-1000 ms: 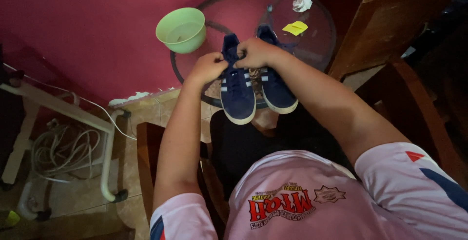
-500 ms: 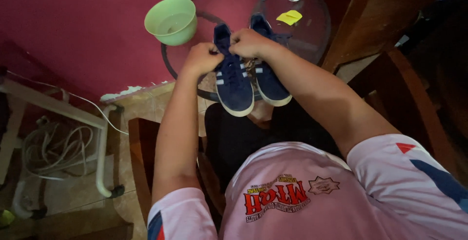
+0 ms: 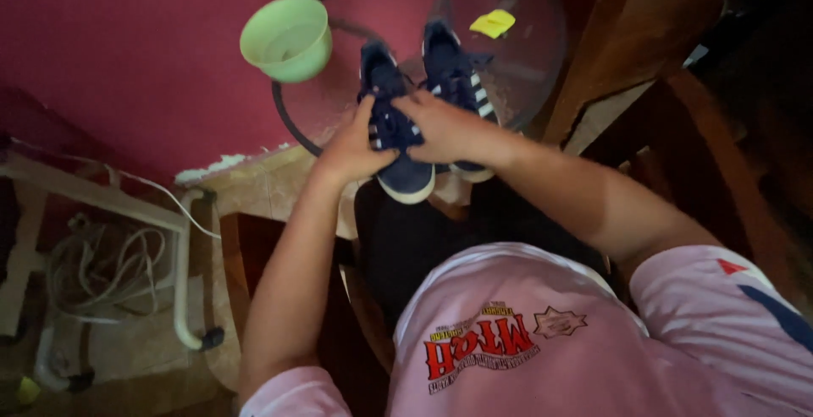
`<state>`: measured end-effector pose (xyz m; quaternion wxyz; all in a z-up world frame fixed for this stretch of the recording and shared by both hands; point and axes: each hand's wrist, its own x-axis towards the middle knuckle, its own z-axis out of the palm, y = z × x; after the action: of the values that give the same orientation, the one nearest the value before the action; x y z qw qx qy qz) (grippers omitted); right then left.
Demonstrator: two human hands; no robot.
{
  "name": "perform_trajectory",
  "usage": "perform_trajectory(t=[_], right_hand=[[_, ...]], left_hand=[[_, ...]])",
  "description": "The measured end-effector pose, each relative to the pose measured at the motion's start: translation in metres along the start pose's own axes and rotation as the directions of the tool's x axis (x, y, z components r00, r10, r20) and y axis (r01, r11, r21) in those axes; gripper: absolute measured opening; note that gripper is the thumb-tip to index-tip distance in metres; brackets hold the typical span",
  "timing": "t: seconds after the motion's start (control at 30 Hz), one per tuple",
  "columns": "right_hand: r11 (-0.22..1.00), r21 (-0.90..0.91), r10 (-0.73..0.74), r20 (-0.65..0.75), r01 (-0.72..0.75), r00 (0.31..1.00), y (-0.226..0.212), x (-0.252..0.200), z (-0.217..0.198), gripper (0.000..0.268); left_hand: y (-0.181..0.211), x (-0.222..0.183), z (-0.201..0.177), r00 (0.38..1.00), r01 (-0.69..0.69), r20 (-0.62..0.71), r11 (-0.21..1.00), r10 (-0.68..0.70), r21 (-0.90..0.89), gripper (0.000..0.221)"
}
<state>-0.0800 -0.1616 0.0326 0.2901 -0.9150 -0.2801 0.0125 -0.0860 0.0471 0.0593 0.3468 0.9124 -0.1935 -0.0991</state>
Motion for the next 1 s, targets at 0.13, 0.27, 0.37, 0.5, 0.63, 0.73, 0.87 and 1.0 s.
perform_trajectory(t=[0.13,0.27,0.37,0.5,0.63,0.73,0.87,1.0], right_hand=[[0.999,0.025,0.047,-0.029,-0.046,0.998,-0.006,-0.002,0.007,0.089],[0.997,-0.074,0.011,-0.1,-0.018,0.995,0.001,-0.003,0.016,0.074],[0.995,-0.074,-0.074,-0.18,0.061,0.981,0.007,-0.008,0.0,0.064],[0.998,-0.017,0.05,-0.351,-0.059,0.935,0.005,-0.033,-0.057,0.035],[0.998,-0.041,0.03,-0.464,-0.056,0.885,0.077,-0.062,-0.079,0.037],[0.968,0.136,0.243,-0.304,-0.211,0.921,0.073,-0.086,-0.065,0.058],[0.969,0.168,0.216,-0.209,-0.183,0.954,0.064,-0.093,-0.036,0.083],[0.98,0.118,0.179,-0.192,-0.159,0.965,0.069,-0.089,-0.032,0.085]], left_hand=[[0.004,-0.003,0.0,0.999,0.044,0.025,0.999,-0.043,-0.014,0.103],[-0.006,0.002,0.004,1.0,0.027,-0.015,0.998,-0.028,-0.049,0.106],[0.007,-0.009,0.002,0.998,0.042,-0.05,0.999,-0.044,-0.027,0.103],[0.033,-0.036,-0.005,0.992,0.115,-0.056,0.993,-0.116,-0.032,0.102],[0.041,-0.049,0.0,0.987,0.159,0.003,0.987,-0.159,-0.002,0.133],[0.044,-0.048,0.011,0.997,0.071,0.034,0.996,-0.069,-0.049,0.143],[0.042,-0.043,0.018,0.991,0.112,0.079,0.994,-0.111,-0.014,0.145],[0.042,-0.039,0.021,0.99,0.111,0.088,0.994,-0.111,0.004,0.139]])
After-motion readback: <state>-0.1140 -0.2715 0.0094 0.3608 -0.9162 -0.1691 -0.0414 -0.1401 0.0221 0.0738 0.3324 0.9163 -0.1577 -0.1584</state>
